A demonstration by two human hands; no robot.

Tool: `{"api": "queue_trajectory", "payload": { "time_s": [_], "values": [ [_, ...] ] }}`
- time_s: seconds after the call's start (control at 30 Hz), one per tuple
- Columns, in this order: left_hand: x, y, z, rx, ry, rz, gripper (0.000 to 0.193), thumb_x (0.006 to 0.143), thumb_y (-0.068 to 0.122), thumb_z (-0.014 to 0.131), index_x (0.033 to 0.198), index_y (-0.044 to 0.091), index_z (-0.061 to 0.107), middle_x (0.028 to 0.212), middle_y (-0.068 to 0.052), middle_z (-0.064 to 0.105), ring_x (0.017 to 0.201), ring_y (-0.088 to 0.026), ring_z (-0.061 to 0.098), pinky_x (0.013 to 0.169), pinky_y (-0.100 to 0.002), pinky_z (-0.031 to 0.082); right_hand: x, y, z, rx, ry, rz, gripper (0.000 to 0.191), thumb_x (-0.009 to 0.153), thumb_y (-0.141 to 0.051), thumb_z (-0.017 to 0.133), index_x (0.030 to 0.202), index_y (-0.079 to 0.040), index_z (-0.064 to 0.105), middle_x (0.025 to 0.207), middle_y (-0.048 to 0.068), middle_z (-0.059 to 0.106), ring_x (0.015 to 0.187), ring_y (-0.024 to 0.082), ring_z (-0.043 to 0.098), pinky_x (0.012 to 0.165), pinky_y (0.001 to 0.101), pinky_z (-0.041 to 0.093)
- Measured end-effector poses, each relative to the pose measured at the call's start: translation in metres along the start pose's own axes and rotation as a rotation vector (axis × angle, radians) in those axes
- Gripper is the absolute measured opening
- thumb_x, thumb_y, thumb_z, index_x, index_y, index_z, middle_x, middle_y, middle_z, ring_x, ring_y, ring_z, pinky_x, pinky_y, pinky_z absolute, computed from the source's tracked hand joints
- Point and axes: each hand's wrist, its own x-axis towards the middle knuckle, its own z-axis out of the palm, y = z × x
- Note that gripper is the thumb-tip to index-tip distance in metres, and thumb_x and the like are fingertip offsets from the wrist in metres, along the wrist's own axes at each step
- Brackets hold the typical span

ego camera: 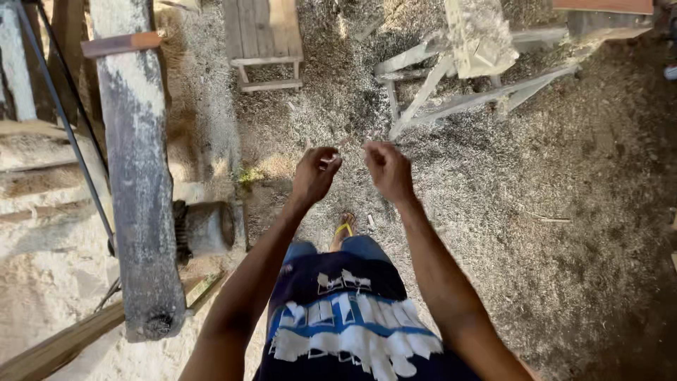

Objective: The person saws a thin wood strip on a workbench, then measures and marks strips using a try square and pencil. They take nails from a wooden compartment box, position the strips into a frame on the bench, and hammer nails to fasten the frame joints.

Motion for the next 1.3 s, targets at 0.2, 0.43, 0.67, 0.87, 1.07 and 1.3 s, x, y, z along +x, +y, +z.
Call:
{"api": "queue_trajectory", "payload": {
  "time_s": [0.2,0.43,0.67,0.87,1.07,1.3],
  "values": [
    [0.168,0.081,0.026,-0.053,0.045,0.004,0.038,0.098,0.035,0.069,0.124,0.007,0.071,0.116,-0.016,0.067,0.095,-0.026,0.074,0.079,-0.037,0.061,0.181,0.016,-0.09,0.177,0.086,-0.138,0.041,0.109,-0.038,0.056,0.13,-0.005,0.067,0.089,0.005,0.073,0.073,0.01,0.067,0.063,0.0283,0.056],
    [0.361,0.089,0.048,-0.022,-0.003,0.023,0.04,0.098,0.039,0.066,0.124,0.009,0.07,0.118,-0.016,0.067,0.098,-0.027,0.073,0.082,-0.04,0.062,0.364,0.07,-0.099,0.139,0.063,0.048,0.036,0.109,-0.037,0.056,0.119,-0.007,0.073,0.082,0.003,0.072,0.063,0.014,0.059,0.052,0.033,0.048],
    [0.579,0.135,0.04,0.029,-0.143,-0.008,0.041,0.102,0.042,0.06,0.124,0.008,0.068,0.118,-0.013,0.071,0.1,-0.026,0.075,0.085,-0.041,0.064,0.55,0.088,-0.137,0.314,0.115,0.114,0.039,0.106,-0.034,0.058,0.126,-0.001,0.065,0.081,0.002,0.069,0.069,0.008,0.069,0.059,0.0257,0.059],
    [0.728,0.161,0.062,0.064,-0.126,0.078,0.044,0.099,0.039,0.062,0.124,0.003,0.068,0.117,-0.022,0.066,0.096,-0.03,0.073,0.081,-0.046,0.061,0.687,0.126,-0.165,0.317,0.186,0.187,0.037,0.106,-0.03,0.06,0.129,-0.001,0.066,0.078,0.004,0.068,0.064,0.01,0.066,0.058,0.0261,0.058],
    [0.871,0.176,0.098,0.018,-0.134,-0.009,0.052,0.099,0.049,0.057,0.125,0.005,0.068,0.122,-0.017,0.072,0.104,-0.029,0.071,0.082,-0.047,0.059,0.824,0.172,-0.194,0.33,0.256,0.08,0.038,0.106,-0.027,0.064,0.13,0.002,0.063,0.089,0.01,0.071,0.074,0.011,0.072,0.062,0.028,0.064],
    [1.014,0.191,0.122,0.072,-0.125,-0.22,0.059,0.1,0.052,0.056,0.134,0.005,0.059,0.128,-0.021,0.066,0.112,-0.032,0.067,0.092,-0.046,0.057,0.944,0.2,-0.208,0.554,0.273,0.821,0.065,0.094,-0.034,0.071,0.144,-0.002,0.043,0.104,0.017,0.068,0.07,0.018,0.067,0.056,0.0327,0.061]
  ]
}}
